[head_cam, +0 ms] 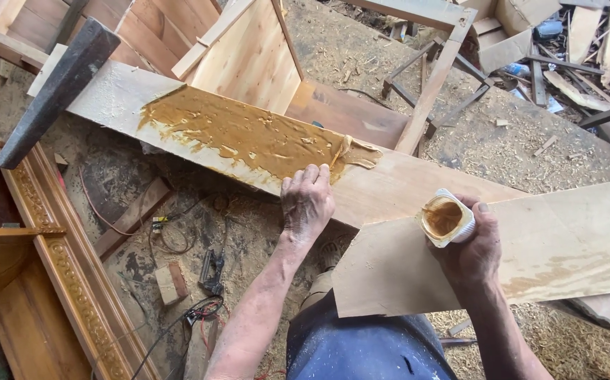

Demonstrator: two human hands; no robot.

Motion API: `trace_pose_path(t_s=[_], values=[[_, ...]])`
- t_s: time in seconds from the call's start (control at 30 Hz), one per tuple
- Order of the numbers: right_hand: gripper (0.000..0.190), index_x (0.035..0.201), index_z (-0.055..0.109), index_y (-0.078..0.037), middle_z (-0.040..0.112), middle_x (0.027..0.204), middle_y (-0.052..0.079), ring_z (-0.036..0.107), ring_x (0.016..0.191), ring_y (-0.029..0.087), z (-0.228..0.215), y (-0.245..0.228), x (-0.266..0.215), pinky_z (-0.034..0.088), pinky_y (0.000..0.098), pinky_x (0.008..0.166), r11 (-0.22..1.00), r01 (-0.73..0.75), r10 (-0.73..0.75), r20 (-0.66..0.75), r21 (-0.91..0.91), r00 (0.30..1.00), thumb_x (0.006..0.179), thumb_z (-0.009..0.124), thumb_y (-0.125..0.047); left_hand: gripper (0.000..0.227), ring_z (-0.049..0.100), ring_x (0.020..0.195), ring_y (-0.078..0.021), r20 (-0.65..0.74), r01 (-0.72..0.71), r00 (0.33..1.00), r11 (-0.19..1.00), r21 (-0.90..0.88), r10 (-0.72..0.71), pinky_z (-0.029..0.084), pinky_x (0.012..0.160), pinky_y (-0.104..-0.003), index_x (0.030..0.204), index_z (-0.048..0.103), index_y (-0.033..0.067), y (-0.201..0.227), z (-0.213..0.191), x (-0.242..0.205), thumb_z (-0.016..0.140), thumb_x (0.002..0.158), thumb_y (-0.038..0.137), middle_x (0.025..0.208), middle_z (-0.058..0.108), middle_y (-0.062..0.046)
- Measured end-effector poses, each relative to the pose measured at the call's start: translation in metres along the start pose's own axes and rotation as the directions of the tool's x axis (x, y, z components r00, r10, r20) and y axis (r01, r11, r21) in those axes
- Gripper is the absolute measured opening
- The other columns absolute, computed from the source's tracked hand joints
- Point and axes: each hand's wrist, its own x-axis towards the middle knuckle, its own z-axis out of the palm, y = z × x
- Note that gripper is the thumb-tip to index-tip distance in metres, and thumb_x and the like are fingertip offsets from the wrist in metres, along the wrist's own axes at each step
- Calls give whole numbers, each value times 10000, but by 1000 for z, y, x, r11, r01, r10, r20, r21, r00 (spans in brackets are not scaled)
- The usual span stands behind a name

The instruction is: Mixing wood filler in a small container and applying it to a wooden board using a small stick

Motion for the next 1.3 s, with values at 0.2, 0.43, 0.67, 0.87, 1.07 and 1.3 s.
trace_pose_path(t_s=[0.2,0.43,0.67,0.87,1.07,1.3], values=[[390,1136,630,-132,676,837,100,692,648,206,-3,1,1,605,314,492,999,1,0,20,-50,1000,979,502,-465,254,642,760,-234,32,-14,999,999,-40,15,499,646,-386,1055,705,152,3,1,2,640,811,126,841,571,-9],[337,1108,635,-111,670,827,119,699,636,228,2,1,0,606,330,468,999,29,-30,21,33,999,992,508,-401,262,655,812,-233,152,-92,981,978,-185,121,483,694,-382,1096,698,144,30,25,-25,655,839,168,907,640,-24],[348,1114,628,-113,662,795,122,674,565,225,-3,1,4,568,326,384,998,56,-56,74,3,996,1013,482,-412,237,688,746,-283,90,46,996,897,-439,-8,535,642,-369,1012,765,147,13,-22,-41,639,824,73,832,675,-36],[310,1083,637,-103,669,782,108,677,564,202,9,0,-2,558,285,404,996,66,-71,78,62,994,1003,492,-365,272,623,720,-223,-46,-98,994,995,-27,97,458,632,-348,1074,765,122,-44,-49,-32,670,822,87,829,605,-37],[269,1004,687,-186,681,917,40,671,817,217,0,-5,3,528,351,566,993,-116,114,-89,-10,989,975,519,-394,254,582,683,-200,105,-172,981,983,66,164,418,598,-324,1196,714,-16,-3,-34,-39,667,983,114,904,704,-103],[198,928,683,-246,667,871,-14,656,768,186,8,-10,-1,492,343,522,990,-140,131,-211,-28,969,912,547,-388,268,536,636,-213,129,-225,964,972,-65,232,389,577,-340,1216,675,-60,43,-41,-29,658,993,88,881,682,-138]])
